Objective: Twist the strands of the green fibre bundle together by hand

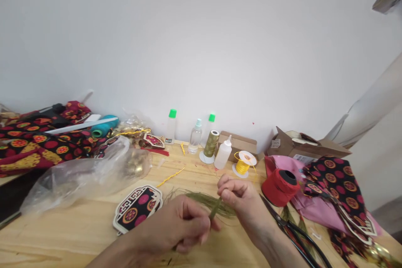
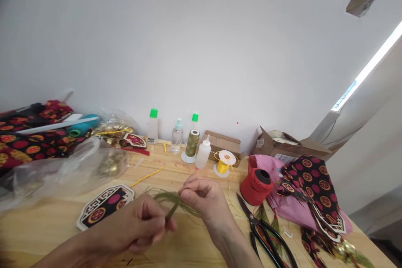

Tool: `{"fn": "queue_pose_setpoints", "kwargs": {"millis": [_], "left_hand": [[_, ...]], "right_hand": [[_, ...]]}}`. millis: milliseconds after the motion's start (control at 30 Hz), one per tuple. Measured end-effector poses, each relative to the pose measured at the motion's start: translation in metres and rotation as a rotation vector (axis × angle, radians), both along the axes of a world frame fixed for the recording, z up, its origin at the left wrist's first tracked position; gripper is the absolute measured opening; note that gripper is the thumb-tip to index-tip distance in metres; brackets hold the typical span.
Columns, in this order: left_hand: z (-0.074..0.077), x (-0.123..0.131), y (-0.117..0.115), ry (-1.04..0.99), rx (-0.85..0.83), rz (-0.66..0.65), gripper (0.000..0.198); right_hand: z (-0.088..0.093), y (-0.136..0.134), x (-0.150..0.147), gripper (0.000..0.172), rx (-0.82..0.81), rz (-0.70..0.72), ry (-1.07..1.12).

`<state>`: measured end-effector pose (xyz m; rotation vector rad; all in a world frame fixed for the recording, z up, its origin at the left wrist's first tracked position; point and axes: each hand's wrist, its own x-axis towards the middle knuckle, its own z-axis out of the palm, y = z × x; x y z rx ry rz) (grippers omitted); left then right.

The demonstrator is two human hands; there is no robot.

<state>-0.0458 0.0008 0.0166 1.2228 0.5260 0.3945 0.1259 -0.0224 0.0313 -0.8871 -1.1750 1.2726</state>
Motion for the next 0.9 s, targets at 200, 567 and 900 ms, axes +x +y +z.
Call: {"fn": "queue_pose_setpoints", "kwargs": {"millis": [200,567,900], "left_hand": [[0.016,-0.007,0.002,-0.088,0.260,-0.174,0.039],[0.002,0.008,0.004,0.029,0.337,0.230,0.035],[0.013,-0.009,0.014,-0.320,0.037,0.260,0.023]], "right_hand": [[0.020,-0.010,0.005,0.008,0.054,0.148,-0.200],[0.012,-0.007,-0.013,0.014,0.146,-0.129,-0.446],[0.001,-0.001,-0.010,0.017,0.015,-0.128,-0.308]]}}
